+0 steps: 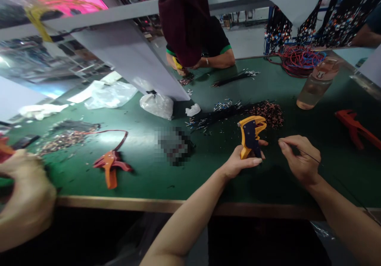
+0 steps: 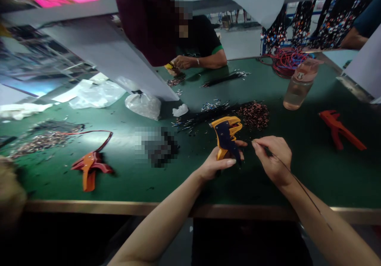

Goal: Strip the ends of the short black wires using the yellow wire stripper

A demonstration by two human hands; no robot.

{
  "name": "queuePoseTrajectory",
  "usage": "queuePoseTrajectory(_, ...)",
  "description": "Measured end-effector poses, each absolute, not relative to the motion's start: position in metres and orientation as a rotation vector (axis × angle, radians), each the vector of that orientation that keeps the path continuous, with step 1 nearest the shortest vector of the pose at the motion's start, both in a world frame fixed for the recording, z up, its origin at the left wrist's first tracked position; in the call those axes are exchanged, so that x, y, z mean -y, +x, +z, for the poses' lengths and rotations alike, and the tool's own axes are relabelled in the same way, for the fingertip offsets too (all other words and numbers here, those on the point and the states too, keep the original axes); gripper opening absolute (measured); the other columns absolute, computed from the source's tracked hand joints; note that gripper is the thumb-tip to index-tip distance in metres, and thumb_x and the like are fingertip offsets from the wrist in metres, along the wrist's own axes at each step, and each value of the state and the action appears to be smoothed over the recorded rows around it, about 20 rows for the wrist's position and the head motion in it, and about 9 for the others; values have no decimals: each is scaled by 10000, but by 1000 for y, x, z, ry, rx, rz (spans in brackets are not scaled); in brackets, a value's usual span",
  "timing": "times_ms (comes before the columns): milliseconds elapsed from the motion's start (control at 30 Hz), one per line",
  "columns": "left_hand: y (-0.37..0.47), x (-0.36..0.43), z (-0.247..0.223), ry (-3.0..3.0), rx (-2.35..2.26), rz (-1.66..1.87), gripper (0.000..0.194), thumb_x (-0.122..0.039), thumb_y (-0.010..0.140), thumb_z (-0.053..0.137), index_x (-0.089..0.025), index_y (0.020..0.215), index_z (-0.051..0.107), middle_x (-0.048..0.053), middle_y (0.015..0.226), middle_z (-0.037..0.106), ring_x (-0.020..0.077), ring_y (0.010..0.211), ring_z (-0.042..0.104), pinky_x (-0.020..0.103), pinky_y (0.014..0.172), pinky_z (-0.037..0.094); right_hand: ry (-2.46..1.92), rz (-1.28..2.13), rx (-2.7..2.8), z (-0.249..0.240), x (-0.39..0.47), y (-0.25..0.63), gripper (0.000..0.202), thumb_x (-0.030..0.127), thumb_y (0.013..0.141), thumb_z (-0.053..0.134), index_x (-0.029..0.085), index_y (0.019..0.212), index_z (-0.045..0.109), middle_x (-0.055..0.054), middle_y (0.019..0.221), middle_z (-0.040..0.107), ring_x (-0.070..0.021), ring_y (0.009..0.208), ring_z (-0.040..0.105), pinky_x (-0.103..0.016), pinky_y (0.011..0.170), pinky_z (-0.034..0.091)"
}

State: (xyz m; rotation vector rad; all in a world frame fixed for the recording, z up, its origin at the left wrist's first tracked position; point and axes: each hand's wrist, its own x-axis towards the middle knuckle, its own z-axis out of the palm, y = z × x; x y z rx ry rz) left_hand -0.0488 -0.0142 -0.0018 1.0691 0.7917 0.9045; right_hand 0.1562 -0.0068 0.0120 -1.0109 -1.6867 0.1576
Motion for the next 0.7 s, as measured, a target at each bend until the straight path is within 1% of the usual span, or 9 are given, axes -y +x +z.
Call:
queuePoseTrajectory(67, -48, 14, -2, 1075, -789, 886, 697, -483, 626, 861, -133, 1205, 695, 80, 896, 715, 189, 797, 610, 312, 771, 462, -1015, 169, 1695, 13, 9, 156, 115, 229, 879, 666, 262, 794, 735, -13, 753, 779, -189, 670, 716, -354, 701, 530)
queuePoseTrajectory(233, -46, 13, -4, 1073, -789, 906, 651, -498, 623, 863, -142, 1147, 714, 94, 952, 729, 209, 842, 641, 341, 818, 485, -981, 147, 1750, 15, 11, 153, 130, 241, 868, 671, 272, 763, 741, -3, 692, 767, -188, 609, 703, -351, 638, 523)
queuePoseTrajectory(333, -45, 14, -7, 1031, -798, 931, 624, -496, 606, 876, -144, 1099, 723, 102, 977, 733, 227, 866, 667, 356, 837, 499, -965, 118, 1758, 15, 11, 153, 126, 230, 861, 682, 272, 760, 745, 3, 676, 763, -181, 595, 698, -349, 636, 511)
queuePoseTrajectory(433, -45, 14, -8, 989, -812, 953, 597, -484, 601, 884, -143, 1064, 722, 85, 930, 732, 222, 854, 677, 355, 844, 505, -948, 123, 1758, 14, 11, 153, 116, 208, 852, 694, 268, 770, 749, 9, 684, 768, -173, 602, 702, -342, 650, 502)
queuePoseTrajectory(500, -44, 14, -7, 972, -814, 963, 567, -476, 608, 883, -143, 1037, 720, 74, 893, 729, 216, 843, 678, 350, 841, 506, -969, 123, 1760, 13, 11, 152, 119, 222, 855, 692, 265, 758, 747, 8, 678, 768, -176, 600, 703, -345, 648, 502)
queuePoseTrajectory(600, -43, 15, -5, 958, -813, 979, 511, -459, 622, 881, -149, 991, 714, 53, 844, 717, 194, 809, 667, 329, 810, 504, -994, 104, 1775, 14, 11, 152, 148, 246, 868, 675, 265, 735, 738, 6, 664, 764, -179, 587, 698, -352, 640, 504)
queuePoseTrajectory(700, -42, 15, -5, 975, -824, 992, 459, -449, 643, 871, -152, 953, 708, 32, 801, 702, 167, 763, 639, 310, 777, 494, -964, 63, 1788, 15, 11, 151, 144, 223, 869, 671, 264, 746, 733, 10, 669, 763, -172, 580, 691, -348, 643, 497)
